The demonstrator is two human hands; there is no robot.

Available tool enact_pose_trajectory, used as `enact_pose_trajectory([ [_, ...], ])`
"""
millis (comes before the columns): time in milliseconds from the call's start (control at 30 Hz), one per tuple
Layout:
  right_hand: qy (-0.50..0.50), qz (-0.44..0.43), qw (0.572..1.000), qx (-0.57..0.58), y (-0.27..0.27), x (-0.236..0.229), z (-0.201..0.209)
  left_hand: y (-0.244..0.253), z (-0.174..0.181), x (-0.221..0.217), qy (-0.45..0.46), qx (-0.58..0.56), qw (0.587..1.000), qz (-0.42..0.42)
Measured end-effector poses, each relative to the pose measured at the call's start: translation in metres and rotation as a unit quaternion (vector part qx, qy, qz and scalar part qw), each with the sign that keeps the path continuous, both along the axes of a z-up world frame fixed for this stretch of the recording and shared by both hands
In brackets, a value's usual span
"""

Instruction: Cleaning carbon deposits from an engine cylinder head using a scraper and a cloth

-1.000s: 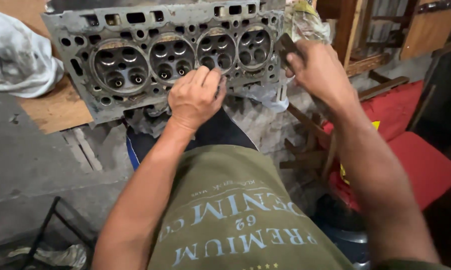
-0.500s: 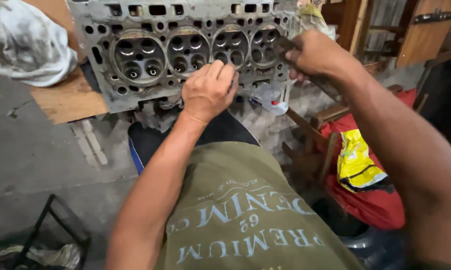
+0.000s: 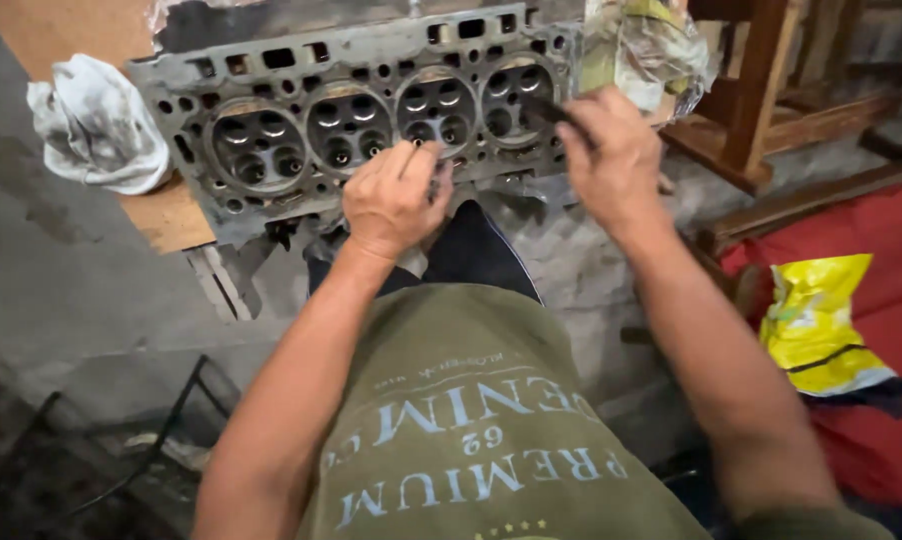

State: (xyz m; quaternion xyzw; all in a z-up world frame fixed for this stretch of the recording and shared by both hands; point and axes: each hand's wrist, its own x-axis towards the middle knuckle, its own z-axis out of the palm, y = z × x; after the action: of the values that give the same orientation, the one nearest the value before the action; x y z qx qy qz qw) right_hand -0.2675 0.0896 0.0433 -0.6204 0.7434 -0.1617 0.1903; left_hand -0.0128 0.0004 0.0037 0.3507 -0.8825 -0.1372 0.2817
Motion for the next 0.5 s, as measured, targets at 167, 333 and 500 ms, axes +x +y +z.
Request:
enact_pose_trajectory([
  [167,0.105,0.074,0.986,-0.108,-0.016,0.014,-0.006,0.001,0.004,-0.006,-0.038,-0.008,0.999,0.000],
  [333,0.132,0.052,0.984,-0.109,-0.017,0.020,-0.034,0.003,0.005,-0.012,-0.052,-0.019,0.998,0.009],
  [500,0.114,0.092,0.985,-0.094,-0.016,0.013,-0.031,0.003,0.006,-0.012,-0.060,-0.021,0.998,0.009],
])
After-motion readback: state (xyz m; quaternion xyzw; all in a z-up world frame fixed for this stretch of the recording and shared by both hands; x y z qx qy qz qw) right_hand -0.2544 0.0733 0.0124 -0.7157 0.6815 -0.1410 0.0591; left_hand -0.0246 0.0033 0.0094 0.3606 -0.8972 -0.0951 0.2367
